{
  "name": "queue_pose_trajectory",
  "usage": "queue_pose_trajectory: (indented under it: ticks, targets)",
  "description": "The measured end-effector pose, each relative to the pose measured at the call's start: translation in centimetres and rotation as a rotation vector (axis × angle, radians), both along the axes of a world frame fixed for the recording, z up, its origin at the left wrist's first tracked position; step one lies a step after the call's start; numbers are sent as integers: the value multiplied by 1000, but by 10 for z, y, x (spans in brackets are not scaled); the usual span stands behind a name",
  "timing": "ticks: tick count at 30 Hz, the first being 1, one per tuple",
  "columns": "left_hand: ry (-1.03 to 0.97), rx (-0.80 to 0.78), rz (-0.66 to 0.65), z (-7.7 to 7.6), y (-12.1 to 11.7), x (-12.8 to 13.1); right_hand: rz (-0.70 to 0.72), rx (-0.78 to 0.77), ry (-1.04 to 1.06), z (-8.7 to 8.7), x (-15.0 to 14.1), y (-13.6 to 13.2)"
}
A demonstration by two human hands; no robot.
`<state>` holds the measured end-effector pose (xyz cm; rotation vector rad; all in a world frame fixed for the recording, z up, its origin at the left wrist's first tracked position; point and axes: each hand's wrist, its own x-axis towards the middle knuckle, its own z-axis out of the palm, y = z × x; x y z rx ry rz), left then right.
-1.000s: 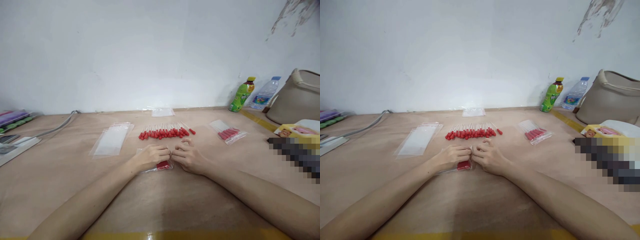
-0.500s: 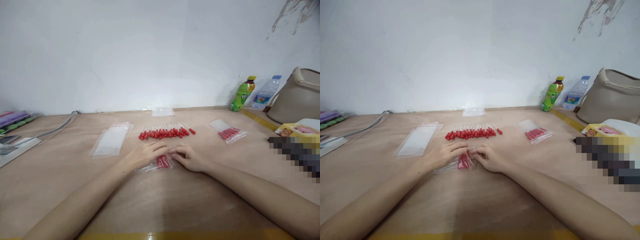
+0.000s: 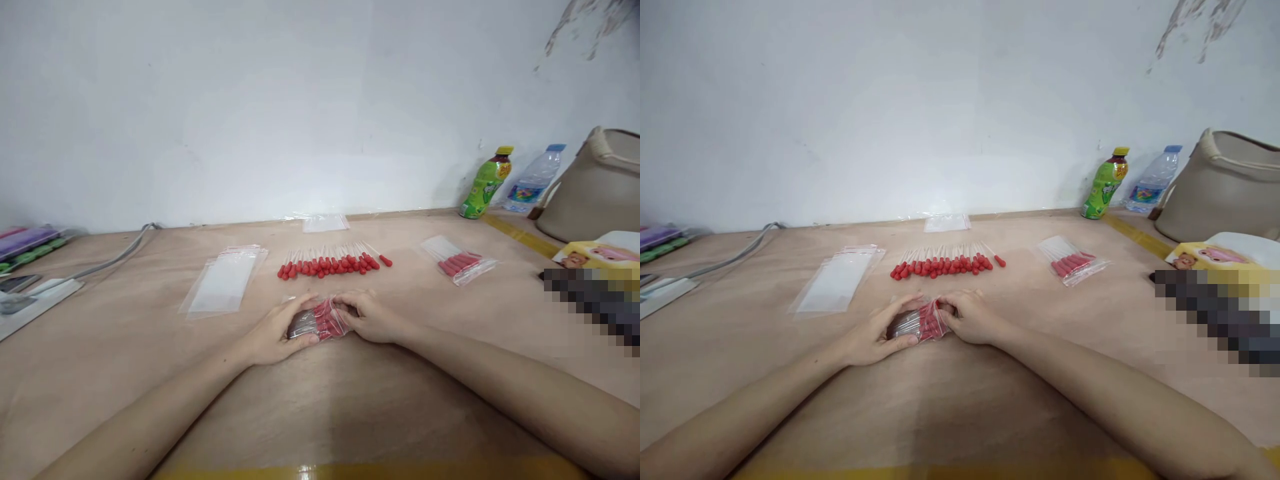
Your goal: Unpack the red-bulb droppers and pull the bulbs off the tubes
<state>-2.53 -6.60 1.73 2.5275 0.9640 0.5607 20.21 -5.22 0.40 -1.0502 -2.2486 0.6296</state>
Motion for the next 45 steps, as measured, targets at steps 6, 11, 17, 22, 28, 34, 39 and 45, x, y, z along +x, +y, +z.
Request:
queue_pose_trajectory:
  ticks: [6, 11, 17, 22, 28, 34, 39, 45]
  targets:
    - [1, 29, -5, 3, -2, 3, -4, -87, 105, 0, 3, -5]
    - [19, 10, -16, 5, -3, 5, 92, -225, 232, -1, 1, -4]
    - [83, 22, -3, 2, -2, 5, 79, -276, 354, -8, -6, -4]
    - [218, 12, 89, 1, -2, 2, 28, -301, 426, -8, 6, 2]
    - [321, 10, 168, 3, -4, 2, -89, -416, 502, -4, 41, 16]
    - [304, 53, 128, -1, -2, -1, -90, -702, 656, -5, 48, 20]
    - [312, 45, 119, 0, -2, 0, -41, -642, 525, 18, 63, 26]
    - [303, 33, 134, 1, -4, 2, -273, -249, 541, 67, 116, 37]
